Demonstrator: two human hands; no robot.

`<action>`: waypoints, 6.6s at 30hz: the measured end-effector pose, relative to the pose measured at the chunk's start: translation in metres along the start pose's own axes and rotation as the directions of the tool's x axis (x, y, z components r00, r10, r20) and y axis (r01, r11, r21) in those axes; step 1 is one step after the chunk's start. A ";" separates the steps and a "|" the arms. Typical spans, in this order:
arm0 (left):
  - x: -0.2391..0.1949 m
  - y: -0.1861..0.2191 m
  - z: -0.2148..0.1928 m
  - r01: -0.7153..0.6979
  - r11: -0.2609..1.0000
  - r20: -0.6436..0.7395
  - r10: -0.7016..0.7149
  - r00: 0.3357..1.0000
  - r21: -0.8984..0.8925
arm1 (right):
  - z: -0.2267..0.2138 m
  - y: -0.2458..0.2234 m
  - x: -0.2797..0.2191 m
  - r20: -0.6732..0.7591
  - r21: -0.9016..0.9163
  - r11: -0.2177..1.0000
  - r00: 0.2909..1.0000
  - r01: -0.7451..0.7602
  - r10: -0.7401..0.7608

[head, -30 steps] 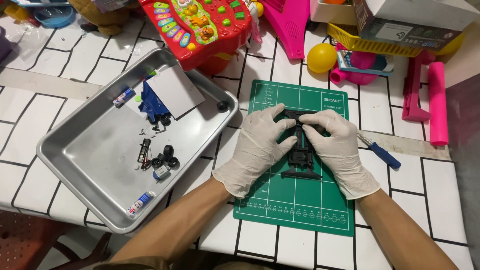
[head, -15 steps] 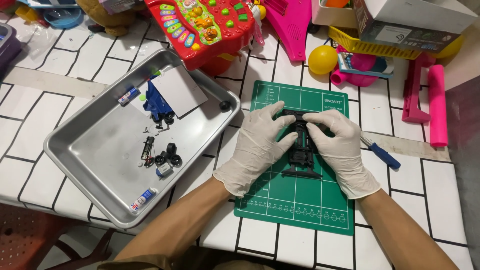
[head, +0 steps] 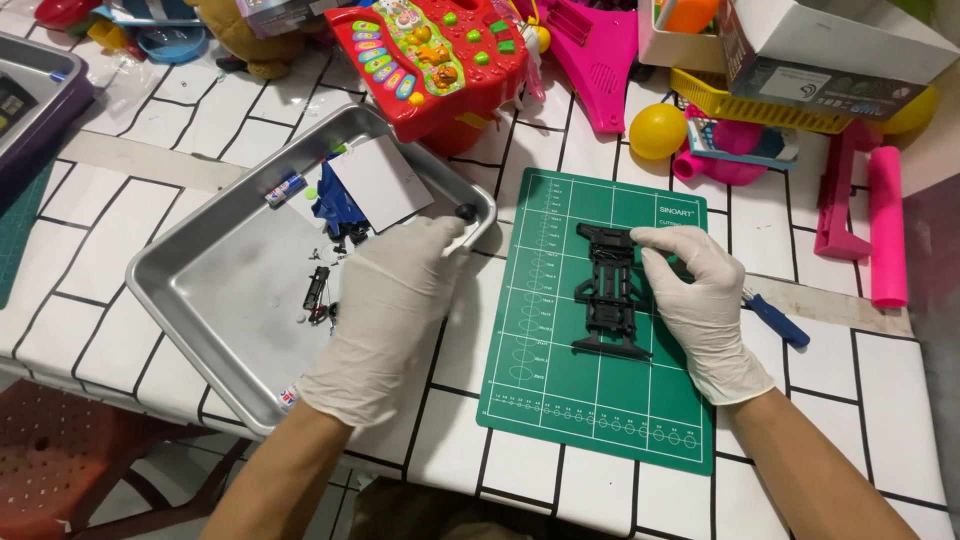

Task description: The person places a packaged toy car on a shelf, then unpacks a new toy car kit from a box. They remove the plastic parts and chassis from the packaging and begin assembling the car's frame on a green cutting mat, attaching wheels and a motor component.

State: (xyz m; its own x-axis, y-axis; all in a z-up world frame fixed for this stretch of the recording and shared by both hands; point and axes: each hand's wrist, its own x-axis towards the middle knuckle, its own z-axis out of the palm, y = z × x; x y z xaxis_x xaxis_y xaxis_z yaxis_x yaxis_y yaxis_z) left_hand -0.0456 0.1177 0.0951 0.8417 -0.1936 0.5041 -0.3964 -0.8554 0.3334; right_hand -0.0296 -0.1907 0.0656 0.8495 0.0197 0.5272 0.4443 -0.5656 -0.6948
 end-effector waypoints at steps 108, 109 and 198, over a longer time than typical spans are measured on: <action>0.027 0.075 0.060 -0.140 0.943 0.564 0.294 0.772 -0.301 | -0.021 -0.016 -0.009 0.380 -0.021 0.995 0.919 -0.102 0.102; 0.028 0.075 0.059 -0.135 0.939 0.559 0.300 0.773 -0.317 | -0.021 -0.015 -0.008 0.377 -0.022 0.996 0.922 -0.083 0.085; 0.020 0.068 0.076 -0.161 0.913 0.459 0.334 0.823 -0.375 | -0.020 -0.004 -0.017 0.481 -0.174 0.899 0.831 0.403 -0.279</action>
State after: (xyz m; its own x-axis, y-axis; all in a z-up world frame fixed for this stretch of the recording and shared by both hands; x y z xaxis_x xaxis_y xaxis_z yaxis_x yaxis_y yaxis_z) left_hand -0.0284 0.0193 0.0674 0.7290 -0.6653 0.1608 -0.6348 -0.5694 0.5223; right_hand -0.0517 -0.2052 0.0686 0.7189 0.5707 0.3968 0.6917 -0.6440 -0.3269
